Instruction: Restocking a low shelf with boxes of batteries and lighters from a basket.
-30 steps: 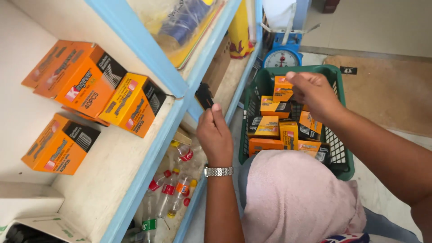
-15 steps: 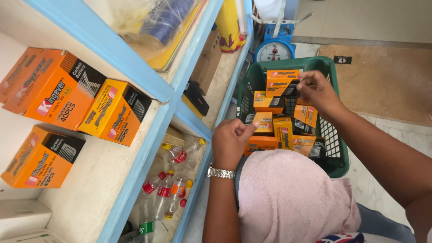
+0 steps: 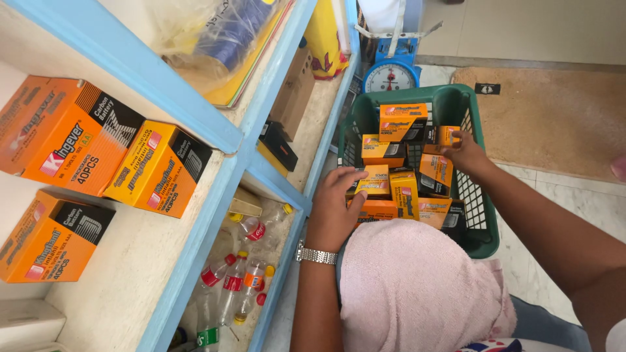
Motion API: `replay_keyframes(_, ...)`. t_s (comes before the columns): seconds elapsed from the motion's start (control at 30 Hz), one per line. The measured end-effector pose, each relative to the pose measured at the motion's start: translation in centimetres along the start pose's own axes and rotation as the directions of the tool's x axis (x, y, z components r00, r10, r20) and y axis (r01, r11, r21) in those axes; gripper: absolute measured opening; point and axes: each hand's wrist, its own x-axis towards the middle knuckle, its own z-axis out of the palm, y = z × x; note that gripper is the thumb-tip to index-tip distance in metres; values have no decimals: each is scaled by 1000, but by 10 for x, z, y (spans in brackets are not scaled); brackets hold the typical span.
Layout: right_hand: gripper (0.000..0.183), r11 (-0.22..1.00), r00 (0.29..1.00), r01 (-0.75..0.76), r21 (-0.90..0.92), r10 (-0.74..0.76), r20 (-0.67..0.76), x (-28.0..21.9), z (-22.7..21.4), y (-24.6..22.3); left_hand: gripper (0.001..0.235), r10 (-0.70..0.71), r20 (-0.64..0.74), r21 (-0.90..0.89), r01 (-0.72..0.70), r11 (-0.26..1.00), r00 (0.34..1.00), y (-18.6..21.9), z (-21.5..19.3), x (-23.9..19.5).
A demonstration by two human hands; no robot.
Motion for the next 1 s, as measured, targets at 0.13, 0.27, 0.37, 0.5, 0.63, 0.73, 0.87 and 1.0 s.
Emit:
replay_keyframes(0.13, 77, 988, 998, -53, -144, 58, 27, 2, 15, 25, 36, 11, 11, -18, -10, 1000, 1000, -4, 3, -2)
replay_keyframes(0.27, 78, 824, 959, 234, -516, -284, -18, 3, 23, 33, 36, 28, 8, -25, -28, 999, 1000, -8, 6, -3)
replay_keyframes(0.37, 72, 794, 928, 325, -513, -374, 9, 7, 28, 22, 36, 22, 23, -13, -21, 1000, 1000, -9, 4, -3)
replay_keyframes(0.5, 63, 879, 945, 326, -347, -308, 110, -5, 37, -9, 36, -6, 52, 6, 5, 1000, 999, -12, 5, -4)
replay_keyframes(0.63, 64, 889, 866, 401, -223, -289, 407, -17, 58, -25, 37, -48, 66, 37, 46, 998, 997, -19, 5, -4)
replay_keyframes(0.73, 73, 816, 798, 475, -329, -242, 551, -41, 69, -33, 38, -56, 76, 48, 53, 997, 995, -22, 8, -6)
replay_keyframes(0.87, 82, 699, 808, 496, -516, -154, 569, -51, 68, -34, 39, -49, 81, 73, 43, 996, 996, -24, 8, -5)
replay_keyframes(1.0, 86, 717, 800, 464, -521, -87, 593, -57, 46, -43, 39, -76, 88, 85, 68, 994, 993, -23, 8, -7)
